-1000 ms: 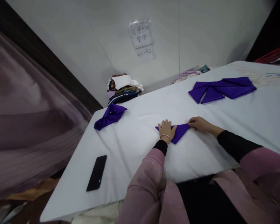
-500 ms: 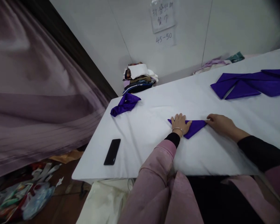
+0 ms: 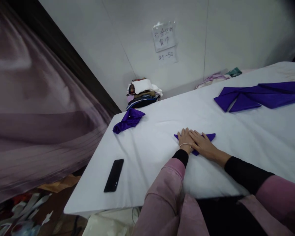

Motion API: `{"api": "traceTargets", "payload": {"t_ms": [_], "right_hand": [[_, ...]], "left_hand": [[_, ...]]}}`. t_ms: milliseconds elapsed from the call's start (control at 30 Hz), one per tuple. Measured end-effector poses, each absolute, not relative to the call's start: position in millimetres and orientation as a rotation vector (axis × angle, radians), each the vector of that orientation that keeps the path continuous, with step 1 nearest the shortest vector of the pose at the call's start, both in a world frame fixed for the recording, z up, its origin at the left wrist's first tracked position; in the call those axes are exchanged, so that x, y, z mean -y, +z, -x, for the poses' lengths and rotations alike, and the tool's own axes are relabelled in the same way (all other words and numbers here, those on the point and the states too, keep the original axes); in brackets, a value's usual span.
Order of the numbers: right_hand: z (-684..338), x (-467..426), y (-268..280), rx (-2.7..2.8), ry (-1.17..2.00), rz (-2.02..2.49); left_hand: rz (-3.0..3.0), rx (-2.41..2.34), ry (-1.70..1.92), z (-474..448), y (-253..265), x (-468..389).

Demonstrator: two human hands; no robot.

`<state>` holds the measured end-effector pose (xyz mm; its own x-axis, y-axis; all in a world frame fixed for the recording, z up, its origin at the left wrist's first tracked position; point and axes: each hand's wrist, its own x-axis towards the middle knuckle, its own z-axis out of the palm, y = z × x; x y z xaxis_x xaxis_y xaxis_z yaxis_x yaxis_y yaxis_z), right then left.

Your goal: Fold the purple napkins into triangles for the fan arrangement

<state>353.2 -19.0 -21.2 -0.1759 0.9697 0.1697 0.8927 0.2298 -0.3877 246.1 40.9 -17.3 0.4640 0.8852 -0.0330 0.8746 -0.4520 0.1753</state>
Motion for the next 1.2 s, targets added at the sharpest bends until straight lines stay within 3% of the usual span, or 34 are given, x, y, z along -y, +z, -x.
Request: {"api": "traceTargets", "payload": {"t_ms": [200,367,533,633,967,1200], "right_hand": [[-400,15,-26,2.063,0.382,1.699],[-454,23,-7,1.373,0.555,1.799],[-462,45,0,0.978,1.149,1.732],[-443,47,2,0.948,1.325,1.643],[-421,28,5,0.904,1.348,1.685],[-423,24,4,0.845,1.37,1.687]], "left_hand": [[-2.544,-1.559,0.174,-245,-15,-38],[-2.523,-1.589,0.143,-243,-8,-38],[-2.53,-1.682,0.205,-238,-5,-31],[-2.536,-1.721,0.211,-236,-4,-24],[-2.524,-1.711,0.152,-238,4,-20],[-2.653,-1.208,0.233,-260,8,-15]]}}
